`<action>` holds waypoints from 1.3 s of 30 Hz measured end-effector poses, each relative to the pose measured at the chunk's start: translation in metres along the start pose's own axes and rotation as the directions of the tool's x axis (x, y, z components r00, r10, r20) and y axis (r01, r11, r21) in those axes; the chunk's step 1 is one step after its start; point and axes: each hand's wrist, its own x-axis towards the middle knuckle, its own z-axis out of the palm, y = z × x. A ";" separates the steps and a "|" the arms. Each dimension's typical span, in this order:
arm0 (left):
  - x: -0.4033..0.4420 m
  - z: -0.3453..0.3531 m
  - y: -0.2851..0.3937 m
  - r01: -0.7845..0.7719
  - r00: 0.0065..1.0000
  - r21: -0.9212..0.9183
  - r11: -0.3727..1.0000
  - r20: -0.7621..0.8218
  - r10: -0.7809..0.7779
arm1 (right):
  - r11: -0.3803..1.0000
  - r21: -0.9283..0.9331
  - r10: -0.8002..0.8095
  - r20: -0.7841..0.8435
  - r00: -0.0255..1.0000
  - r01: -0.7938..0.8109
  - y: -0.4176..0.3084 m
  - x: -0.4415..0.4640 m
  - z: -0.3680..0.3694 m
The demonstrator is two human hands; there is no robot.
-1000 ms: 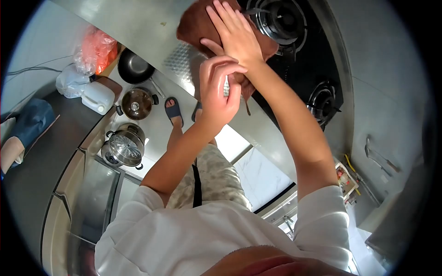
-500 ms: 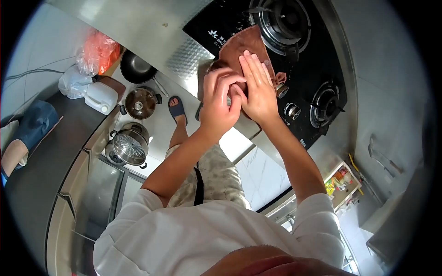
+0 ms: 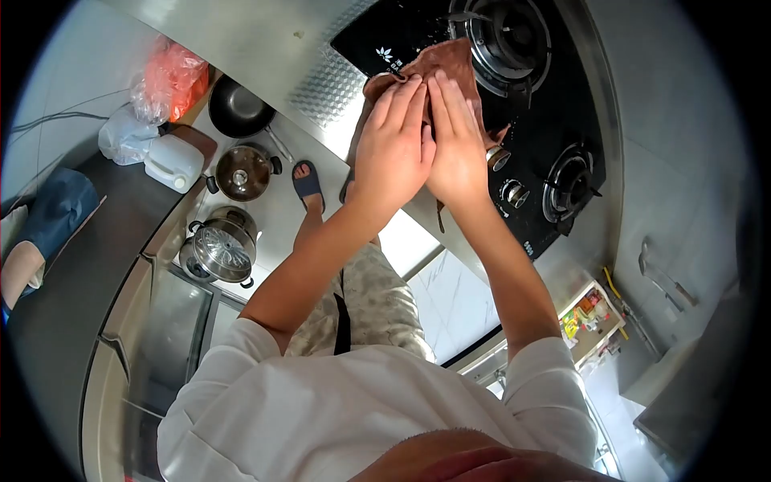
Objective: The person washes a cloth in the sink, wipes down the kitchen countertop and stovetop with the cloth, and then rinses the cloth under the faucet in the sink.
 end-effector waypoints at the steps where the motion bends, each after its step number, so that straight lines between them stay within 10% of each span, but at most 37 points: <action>1: -0.002 0.001 0.002 -0.019 1.000 0.024 1.000 0.001 0.019 | 1.000 -0.007 -0.030 -0.026 0.999 0.029 0.002 0.011 0.003; 25: -0.011 -0.007 0.016 -0.107 0.976 0.150 0.983 0.203 0.075 | 0.999 0.032 -0.003 0.007 1.000 0.003 -0.003 -0.013 -0.015; 35: 0.057 0.005 -0.028 -0.249 0.968 0.238 0.939 0.022 0.251 | 0.992 0.028 -0.113 -0.226 0.968 0.123 0.011 0.062 0.014; 39: 0.053 -0.003 -0.034 -0.318 0.947 0.211 0.924 0.024 0.321 | 0.993 -0.089 -0.084 -0.088 0.993 0.076 -0.003 0.059 0.007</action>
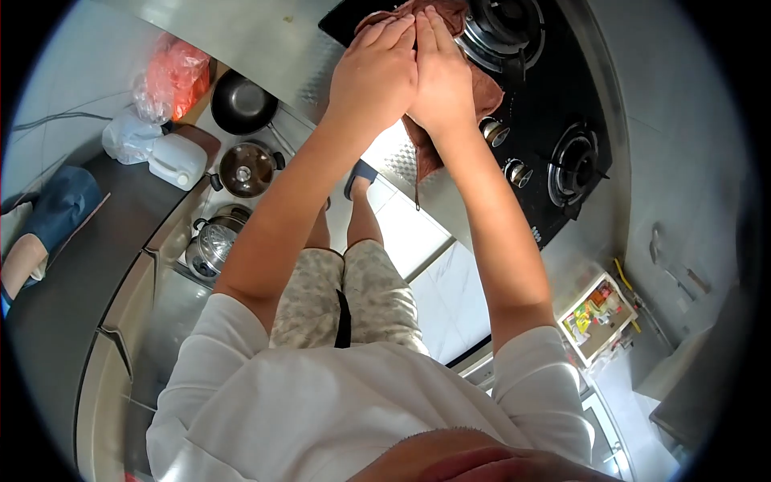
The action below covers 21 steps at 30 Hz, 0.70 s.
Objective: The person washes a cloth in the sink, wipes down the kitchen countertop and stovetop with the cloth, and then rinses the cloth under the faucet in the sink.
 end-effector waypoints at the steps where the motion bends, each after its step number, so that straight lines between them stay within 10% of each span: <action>1: -0.003 -0.002 0.006 0.075 0.997 -0.029 0.997 0.038 -0.074 | 0.999 0.048 0.016 -0.068 0.998 -0.013 0.001 -0.009 0.004; 21: -0.012 -0.001 0.018 0.101 0.989 -0.048 0.994 0.116 -0.095 | 0.996 0.066 0.062 -0.112 0.992 -0.055 -0.006 -0.024 0.002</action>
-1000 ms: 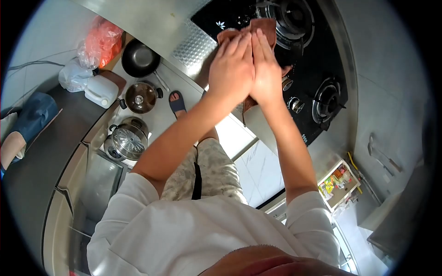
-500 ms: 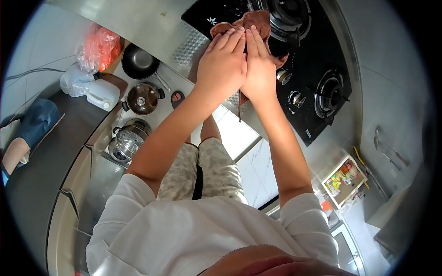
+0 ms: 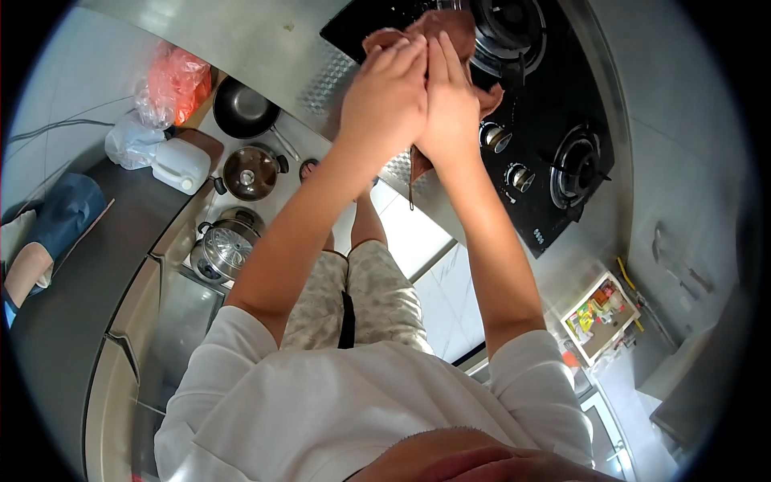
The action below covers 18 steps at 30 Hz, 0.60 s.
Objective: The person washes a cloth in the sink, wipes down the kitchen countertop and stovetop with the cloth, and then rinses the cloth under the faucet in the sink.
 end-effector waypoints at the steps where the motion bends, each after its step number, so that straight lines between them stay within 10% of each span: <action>1: -0.004 0.001 0.006 0.003 1.000 -0.001 1.000 -0.003 -0.003 | 1.000 -0.001 -0.003 0.002 1.000 0.003 0.000 -0.005 -0.004; 13: 0.024 0.004 -0.030 -0.076 0.994 -0.007 0.997 -0.081 0.075 | 0.991 -0.091 -0.096 0.026 0.995 0.098 0.001 0.042 0.010; 18: -0.007 0.003 0.009 0.016 0.997 -0.072 0.997 0.075 -0.011 | 0.996 0.023 0.089 0.045 0.995 -0.090 -0.002 -0.014 -0.009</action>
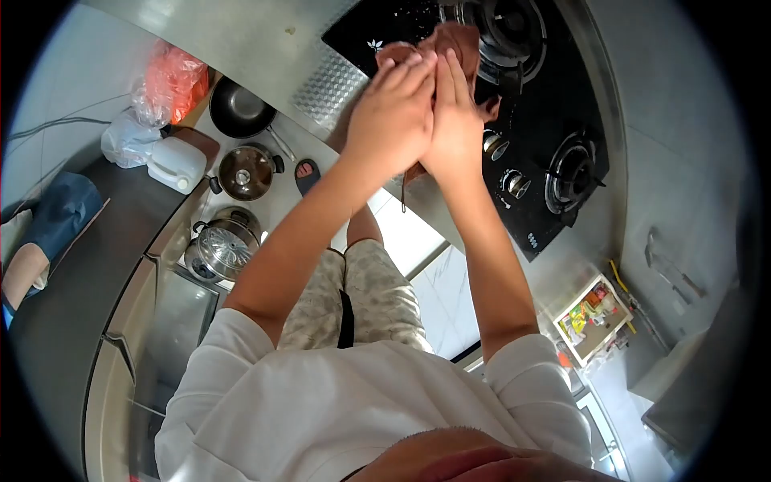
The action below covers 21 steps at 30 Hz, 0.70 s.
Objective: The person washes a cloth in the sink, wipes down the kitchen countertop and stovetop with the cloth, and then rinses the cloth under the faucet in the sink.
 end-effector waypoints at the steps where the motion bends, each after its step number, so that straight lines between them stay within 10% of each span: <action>1: -0.005 0.001 0.006 -0.004 1.000 -0.029 1.000 0.005 0.004 | 0.998 0.014 0.058 0.030 0.998 -0.059 0.001 -0.006 -0.004; 10: 0.027 -0.004 -0.030 0.030 0.991 0.002 1.000 -0.134 -0.029 | 0.992 0.061 -0.111 -0.053 0.992 0.114 0.006 0.053 0.022; 21: -0.009 0.004 0.015 0.035 0.999 -0.046 0.998 -0.012 -0.036 | 0.999 0.017 0.034 0.036 0.999 -0.035 0.009 -0.012 -0.002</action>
